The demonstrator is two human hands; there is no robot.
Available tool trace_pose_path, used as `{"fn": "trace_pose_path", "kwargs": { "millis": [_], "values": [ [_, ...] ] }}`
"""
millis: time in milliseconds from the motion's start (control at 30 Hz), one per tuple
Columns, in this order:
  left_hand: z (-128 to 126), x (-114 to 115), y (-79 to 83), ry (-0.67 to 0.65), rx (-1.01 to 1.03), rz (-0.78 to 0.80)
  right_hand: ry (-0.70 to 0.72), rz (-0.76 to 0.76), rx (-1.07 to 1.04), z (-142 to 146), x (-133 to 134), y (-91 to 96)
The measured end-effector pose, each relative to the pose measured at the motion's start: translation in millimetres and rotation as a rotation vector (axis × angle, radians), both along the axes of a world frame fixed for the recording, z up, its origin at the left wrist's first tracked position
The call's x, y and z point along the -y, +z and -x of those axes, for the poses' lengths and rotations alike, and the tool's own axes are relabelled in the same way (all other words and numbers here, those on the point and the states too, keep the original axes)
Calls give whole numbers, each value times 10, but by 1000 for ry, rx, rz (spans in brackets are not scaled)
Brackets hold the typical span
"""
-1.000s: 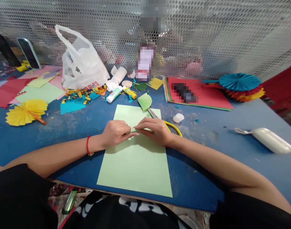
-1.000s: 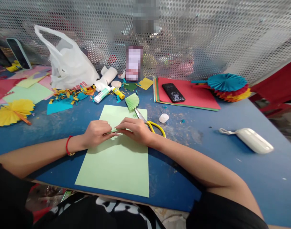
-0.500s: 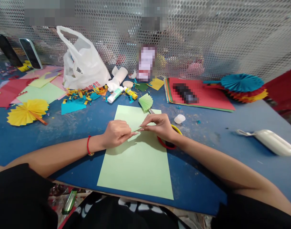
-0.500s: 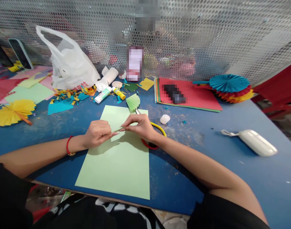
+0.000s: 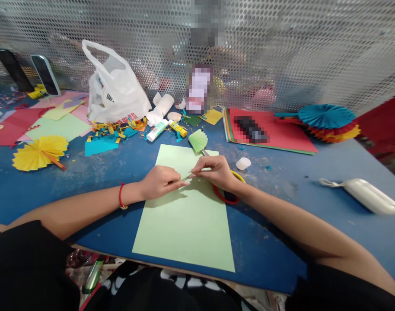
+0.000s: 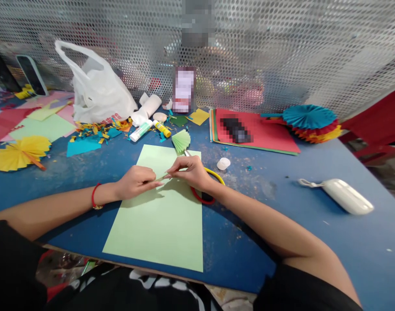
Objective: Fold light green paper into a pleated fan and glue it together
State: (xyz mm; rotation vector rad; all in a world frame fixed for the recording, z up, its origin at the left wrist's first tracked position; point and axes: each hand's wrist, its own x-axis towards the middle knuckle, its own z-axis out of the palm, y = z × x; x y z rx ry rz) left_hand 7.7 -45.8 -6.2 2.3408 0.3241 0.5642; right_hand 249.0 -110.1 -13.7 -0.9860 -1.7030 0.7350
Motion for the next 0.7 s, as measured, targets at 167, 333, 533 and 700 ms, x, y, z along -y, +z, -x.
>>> {"fn": "trace_pose_path", "kwargs": {
  "millis": [167,333,533,700],
  "values": [
    [-20,-52,32,-30,-106,465,144,-65,31,4,-23,19],
    [-59,-86,48,-28,-21,654,159,-31,96,-84,-33,179],
    [-93,-115,5,197,224,846,-253,-23,425,-385,-543,309],
    [-105,-153,-33,257,235,876,-430,212,665,-412,-849,141]
  ]
}}
